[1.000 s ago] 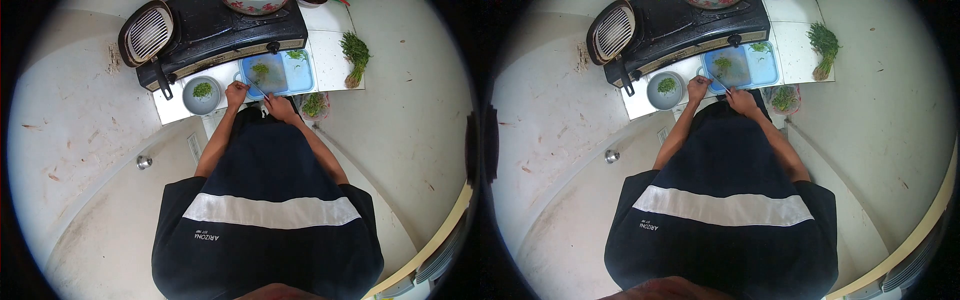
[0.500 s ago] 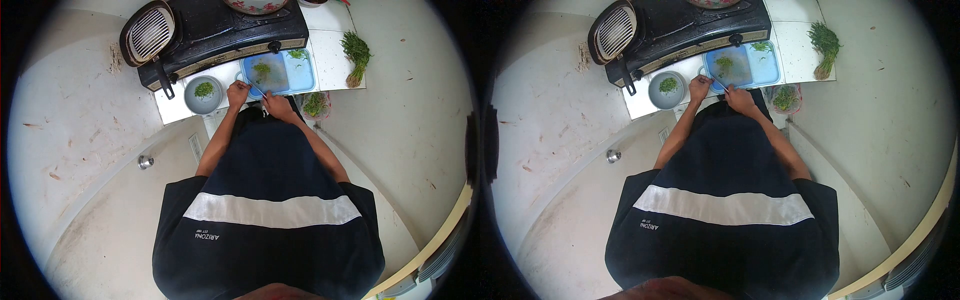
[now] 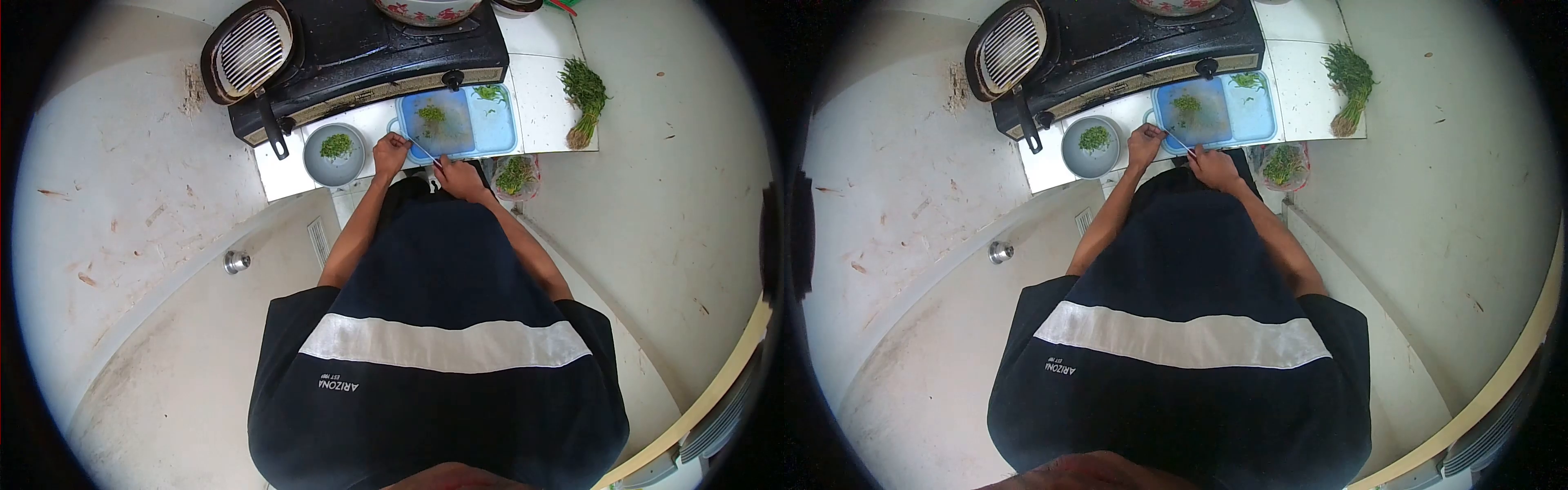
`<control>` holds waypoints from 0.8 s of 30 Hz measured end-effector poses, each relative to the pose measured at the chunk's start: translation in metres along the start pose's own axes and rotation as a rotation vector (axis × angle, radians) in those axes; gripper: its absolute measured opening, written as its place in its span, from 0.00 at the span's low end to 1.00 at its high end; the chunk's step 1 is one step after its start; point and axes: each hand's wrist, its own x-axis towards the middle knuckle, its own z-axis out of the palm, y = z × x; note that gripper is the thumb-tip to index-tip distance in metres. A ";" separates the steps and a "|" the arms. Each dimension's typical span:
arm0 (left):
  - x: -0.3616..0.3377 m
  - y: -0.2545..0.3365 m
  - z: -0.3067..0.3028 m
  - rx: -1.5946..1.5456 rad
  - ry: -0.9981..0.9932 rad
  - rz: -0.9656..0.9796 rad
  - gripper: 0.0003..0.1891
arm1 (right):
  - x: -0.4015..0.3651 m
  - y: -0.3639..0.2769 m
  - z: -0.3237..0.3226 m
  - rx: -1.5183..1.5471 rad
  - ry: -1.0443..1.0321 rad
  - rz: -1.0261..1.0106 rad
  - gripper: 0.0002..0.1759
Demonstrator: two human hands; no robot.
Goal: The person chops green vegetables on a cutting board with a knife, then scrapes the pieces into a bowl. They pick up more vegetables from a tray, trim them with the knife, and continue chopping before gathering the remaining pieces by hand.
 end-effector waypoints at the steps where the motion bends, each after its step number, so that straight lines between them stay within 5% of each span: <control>1: 0.000 -0.004 0.000 -0.027 -0.030 -0.002 0.13 | 0.000 0.001 0.000 0.000 0.000 -0.001 0.21; 15: -0.022 0.006 -0.015 -0.119 -0.070 0.098 0.15 | 0.028 0.019 -0.052 -0.059 0.102 0.070 0.20; 21: -0.022 0.052 -0.014 0.093 -0.332 0.460 0.33 | 0.012 0.015 -0.061 -0.008 0.138 0.072 0.19; 24: -0.015 0.053 -0.011 0.336 -0.479 0.644 0.34 | 0.002 0.014 -0.062 -0.008 0.185 0.033 0.18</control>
